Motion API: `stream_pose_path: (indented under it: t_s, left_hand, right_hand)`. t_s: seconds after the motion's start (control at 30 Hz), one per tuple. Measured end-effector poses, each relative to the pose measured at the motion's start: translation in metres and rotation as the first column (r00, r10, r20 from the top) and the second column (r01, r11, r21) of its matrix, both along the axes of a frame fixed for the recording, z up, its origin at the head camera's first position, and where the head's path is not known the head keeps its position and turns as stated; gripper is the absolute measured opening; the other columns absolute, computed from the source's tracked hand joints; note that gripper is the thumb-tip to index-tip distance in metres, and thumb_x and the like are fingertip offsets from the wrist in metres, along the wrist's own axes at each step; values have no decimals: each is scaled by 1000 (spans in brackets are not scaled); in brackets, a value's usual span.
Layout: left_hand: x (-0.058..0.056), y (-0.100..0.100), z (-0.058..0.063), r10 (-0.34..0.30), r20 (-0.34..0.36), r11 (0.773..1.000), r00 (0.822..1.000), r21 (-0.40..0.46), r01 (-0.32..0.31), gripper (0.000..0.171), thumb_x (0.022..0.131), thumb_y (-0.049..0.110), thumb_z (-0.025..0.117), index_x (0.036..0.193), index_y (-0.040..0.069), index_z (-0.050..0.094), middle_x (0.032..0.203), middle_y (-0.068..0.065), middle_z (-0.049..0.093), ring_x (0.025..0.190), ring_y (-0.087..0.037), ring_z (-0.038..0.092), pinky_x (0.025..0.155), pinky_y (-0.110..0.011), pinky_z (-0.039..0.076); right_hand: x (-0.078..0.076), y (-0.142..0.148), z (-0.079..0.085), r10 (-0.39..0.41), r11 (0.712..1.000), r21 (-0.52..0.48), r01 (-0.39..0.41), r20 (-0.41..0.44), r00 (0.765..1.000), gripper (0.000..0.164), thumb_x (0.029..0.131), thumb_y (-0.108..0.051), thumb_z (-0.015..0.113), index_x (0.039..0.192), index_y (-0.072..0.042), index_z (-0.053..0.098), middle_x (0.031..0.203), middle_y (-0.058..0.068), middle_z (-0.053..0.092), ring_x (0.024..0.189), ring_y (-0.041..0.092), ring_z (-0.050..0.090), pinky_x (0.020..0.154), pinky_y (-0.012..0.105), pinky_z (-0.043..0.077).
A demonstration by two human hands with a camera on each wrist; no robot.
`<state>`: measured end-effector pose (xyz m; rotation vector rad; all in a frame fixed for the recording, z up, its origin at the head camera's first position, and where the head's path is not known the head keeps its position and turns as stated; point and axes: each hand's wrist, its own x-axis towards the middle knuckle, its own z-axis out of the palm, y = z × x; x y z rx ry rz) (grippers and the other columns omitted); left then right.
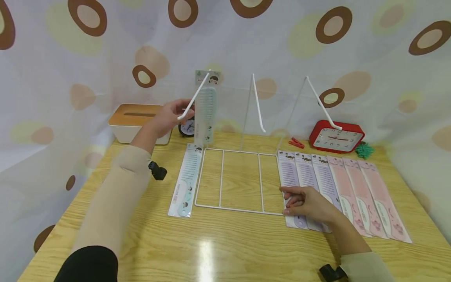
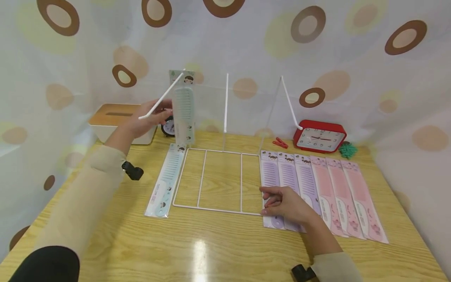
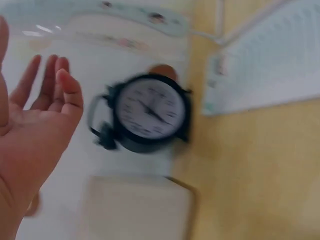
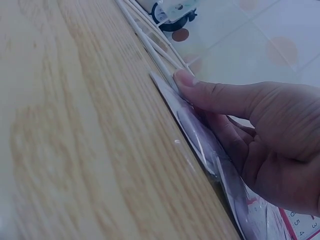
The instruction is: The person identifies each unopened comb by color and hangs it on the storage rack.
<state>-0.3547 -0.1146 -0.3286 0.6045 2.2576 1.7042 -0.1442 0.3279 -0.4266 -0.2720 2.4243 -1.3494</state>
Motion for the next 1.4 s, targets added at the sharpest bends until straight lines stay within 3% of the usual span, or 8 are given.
stream_pose_path:
  t_s: [0.17, 0.33, 0.57, 0.77, 0.9, 1.13, 1.3, 1.4]
  left_hand:
    - [3, -15, -52, -52, 118, 984, 992, -166, 71, 63, 99, 26, 65, 154, 13, 38, 156, -9, 42, 130, -28, 45, 89, -36, 45]
    - [11, -14, -81, -69, 148, 928, 987, -354, 118, 81, 88, 27, 78, 156, 16, 35, 161, -10, 34, 134, -32, 39, 104, -48, 43]
    - [14, -8, -88, -29, 48, 890, 998, -453, 48, 76, 84, 16, 81, 150, 9, 44, 156, -13, 39, 119, -32, 45, 107, -48, 40]
    - [17, -12, -86, -26, 25, 885, 999, -465, 35, 70, 82, 12, 83, 143, 3, 52, 148, -19, 47, 138, -36, 40, 121, -52, 28]
    - [28, -22, -84, -40, 17, 881, 999, -471, 43, 44, 86, 10, 79, 125, -2, 65, 125, -19, 63, 114, -33, 56, 101, -42, 49]
    - [73, -30, -18, -119, -52, 911, 992, -403, 88, 15, 91, 20, 74, 101, 9, 72, 96, -5, 67, 89, -20, 58, 77, -30, 50]
    - [121, -27, 39, -190, -209, 981, 959, -73, 178, 7, 92, 9, 73, 97, 6, 74, 91, -2, 70, 75, -15, 63, 69, -25, 55]
    - [144, -23, 59, -164, -348, 955, 923, 177, 237, 9, 86, -6, 73, 93, 0, 76, 87, -3, 73, 71, -14, 65, 64, -23, 56]
  right_hand:
    - [-2, 0, -1, 14, 1000, -1, -14, 0, 1000, 76, 80, -17, 85, 143, 6, 50, 112, 19, 61, 86, 10, 67, 76, 22, 60]
    - [-2, 1, -2, 16, 1000, 2, -16, -8, 1000, 76, 79, -17, 85, 142, 7, 50, 111, 19, 61, 85, 10, 67, 75, 22, 60]
    - [-1, 0, -3, 6, 1000, 6, -6, -15, 1000, 76, 79, -19, 86, 142, 6, 51, 111, 18, 61, 85, 10, 67, 74, 22, 60]
    - [0, 1, -2, 21, 1000, 12, -20, -31, 999, 76, 80, -20, 85, 142, 5, 51, 111, 18, 62, 84, 10, 67, 72, 22, 59]
    - [0, 1, -2, 21, 1000, 1, -21, -17, 1000, 76, 80, -19, 85, 142, 6, 50, 111, 19, 62, 84, 10, 67, 73, 22, 60]
    - [3, 1, -3, 22, 1000, 3, -22, -7, 1000, 77, 79, -18, 85, 143, 7, 49, 110, 19, 62, 85, 9, 67, 74, 23, 60]
    - [1, 2, -3, 33, 999, 8, -33, -34, 999, 76, 80, -18, 85, 142, 7, 50, 109, 18, 62, 84, 8, 67, 73, 23, 60]
    - [-1, 2, -3, 32, 999, -2, -32, -28, 999, 76, 80, -18, 85, 142, 7, 49, 109, 19, 62, 84, 9, 67, 73, 23, 61]
